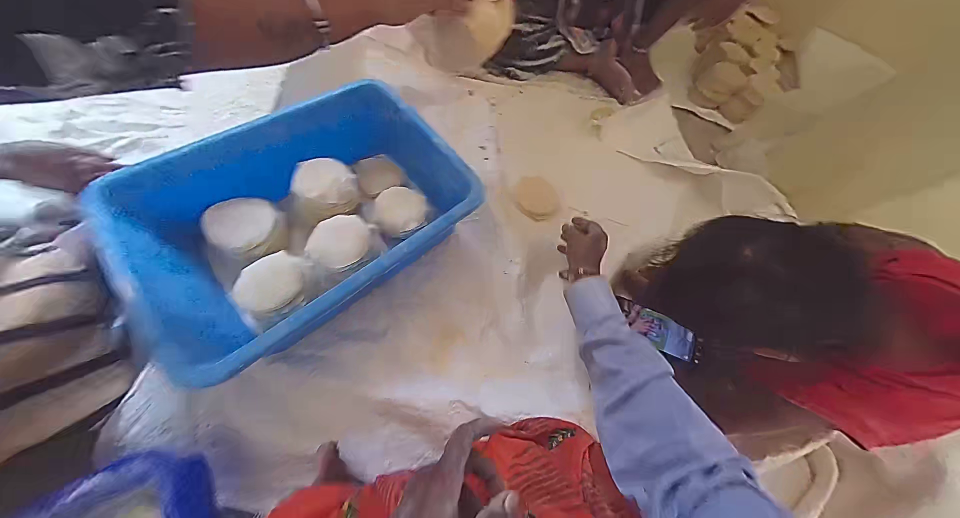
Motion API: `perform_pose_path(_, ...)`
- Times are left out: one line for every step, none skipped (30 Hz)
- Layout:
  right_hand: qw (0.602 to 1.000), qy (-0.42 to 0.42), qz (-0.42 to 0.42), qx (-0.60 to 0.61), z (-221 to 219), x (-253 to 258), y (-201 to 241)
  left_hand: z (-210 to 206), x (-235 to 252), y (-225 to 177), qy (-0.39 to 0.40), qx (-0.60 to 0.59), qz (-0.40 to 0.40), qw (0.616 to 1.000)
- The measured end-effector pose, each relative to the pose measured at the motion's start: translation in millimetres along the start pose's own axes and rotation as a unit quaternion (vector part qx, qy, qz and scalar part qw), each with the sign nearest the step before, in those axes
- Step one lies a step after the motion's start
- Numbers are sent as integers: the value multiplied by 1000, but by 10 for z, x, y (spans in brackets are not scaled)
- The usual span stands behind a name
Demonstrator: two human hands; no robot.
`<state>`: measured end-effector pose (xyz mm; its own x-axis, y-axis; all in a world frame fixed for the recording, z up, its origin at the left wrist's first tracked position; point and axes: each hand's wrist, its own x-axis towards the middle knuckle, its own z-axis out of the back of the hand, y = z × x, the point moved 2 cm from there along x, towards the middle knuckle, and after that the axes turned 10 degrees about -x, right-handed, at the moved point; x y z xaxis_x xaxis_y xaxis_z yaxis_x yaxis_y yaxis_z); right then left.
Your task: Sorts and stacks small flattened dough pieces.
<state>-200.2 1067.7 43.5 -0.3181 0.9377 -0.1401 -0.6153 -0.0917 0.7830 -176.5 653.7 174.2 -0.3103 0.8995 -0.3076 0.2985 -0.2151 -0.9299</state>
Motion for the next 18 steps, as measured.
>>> perform_pose_path(997,57,56,-25,-60,-363,22,5,6,-10,-14,42,-18,999)
perform_pose_path(984,124,111,-65,-135,-778,46,27,-2,-40,-33,77,-30,996)
perform_pose_path(959,201,168,-110,-173,-1209,59,67,-28,-90,-54,98,-37,993)
perform_pose_path(920,276,230,-157,-189,-1607,60,137,-84,-152,-86,104,-45,990)
perform_pose_path(871,338,294,-201,-170,-1978,21,216,-196,-203,-133,96,-57,985)
perform_pose_path(825,380,353,-225,-125,-2303,-35,298,-351,-237,-191,82,-82,975)
perform_pose_path(792,402,403,-221,-67,-2549,-113,372,-532,-244,-251,72,-119,958)
perform_pose_path(776,408,432,-211,-1,-2728,-219,433,-747,-215,-308,74,-158,935)
perform_pose_path(777,415,427,-204,96,-2861,-307,476,-983,-146,-361,88,-184,910)
perform_pose_path(789,417,401,-208,202,-2961,-372,524,-1233,-32,-413,109,-197,882)
perform_pose_path(806,414,366,-213,287,-3040,-413,596,-1495,126,-462,137,-197,854)
perform_pose_path(823,405,333,-218,354,-3112,-445,676,-1783,301,-505,165,-186,827)
perform_pose_path(833,393,313,-230,413,-3158,-483,762,-2090,482,-537,187,-166,805)
perform_pose_path(839,375,309,-245,447,-3168,-532,863,-2411,640,-564,200,-143,788)
perform_pose_path(843,354,315,-254,462,-3169,-573,972,-2736,770,-591,195,-109,775)
perform_pose_path(847,337,320,-258,469,-3182,-595,1098,-3049,897,-618,179,-59,763)
perform_pose_path(852,325,317,-259,477,-3203,-588,1223,-3321,1003,-645,157,-2,748)
perform_pose_path(857,316,314,-259,476,-3226,-564,1346,-3538,1081,-665,139,48,732)
